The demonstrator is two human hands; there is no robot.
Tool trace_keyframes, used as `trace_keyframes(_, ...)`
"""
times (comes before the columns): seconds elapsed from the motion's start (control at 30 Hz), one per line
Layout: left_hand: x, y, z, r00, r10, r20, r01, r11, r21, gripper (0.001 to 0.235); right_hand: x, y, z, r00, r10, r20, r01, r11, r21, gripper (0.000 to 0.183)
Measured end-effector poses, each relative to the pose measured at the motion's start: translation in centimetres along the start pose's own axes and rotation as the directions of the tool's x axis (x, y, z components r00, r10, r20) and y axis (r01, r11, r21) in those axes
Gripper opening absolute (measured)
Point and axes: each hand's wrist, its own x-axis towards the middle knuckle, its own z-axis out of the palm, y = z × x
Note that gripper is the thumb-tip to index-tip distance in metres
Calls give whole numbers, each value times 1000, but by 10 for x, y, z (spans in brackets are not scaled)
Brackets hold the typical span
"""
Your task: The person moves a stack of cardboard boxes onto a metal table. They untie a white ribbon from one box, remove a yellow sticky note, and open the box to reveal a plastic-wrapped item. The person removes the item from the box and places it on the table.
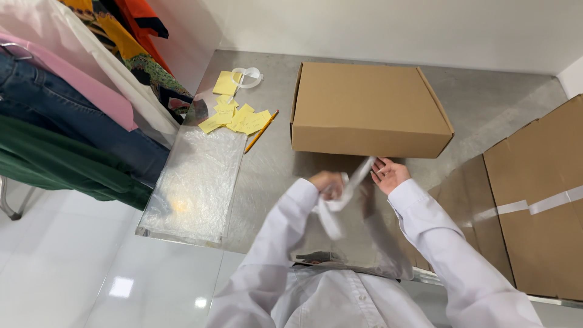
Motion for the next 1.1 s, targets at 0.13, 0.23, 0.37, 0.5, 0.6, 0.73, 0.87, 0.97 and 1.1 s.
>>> trace_keyframes(0.13,-104,78,9,909,-210,360,176,976,125,24,-2,5,6,998,62,-27,-60,995,82,62)
trace_keyframes(0.23,-46,28,-12,999,-43,-2,43,992,119,29,1,16,4,996,91,-20,-89,994,70,66)
trace_keyframes(0.37,-11,16,-10,827,8,-562,256,884,391,26,5,27,2,997,81,0,-81,996,36,69)
trace_keyframes(0.5,-13,33,23,888,129,-442,213,735,644,53,13,32,-2,997,70,23,-69,997,-28,76)
trace_keyframes(0.6,-35,52,60,923,193,-332,158,598,786,74,3,30,7,997,73,28,-71,995,-77,81)
trace_keyframes(0.73,-27,38,88,957,115,-267,173,513,841,89,19,29,-10,998,61,27,-54,977,-205,85)
trace_keyframes(0.87,31,-18,81,987,114,-117,77,306,949,78,18,30,-22,996,93,5,-91,984,-155,85)
trace_keyframes(0.97,50,-40,70,997,77,8,-27,248,968,49,36,37,-36,994,107,5,-106,988,-116,86)
trace_keyframes(1.1,-9,3,41,983,151,102,-156,404,901,34,54,45,-51,995,103,3,-103,993,-57,79)
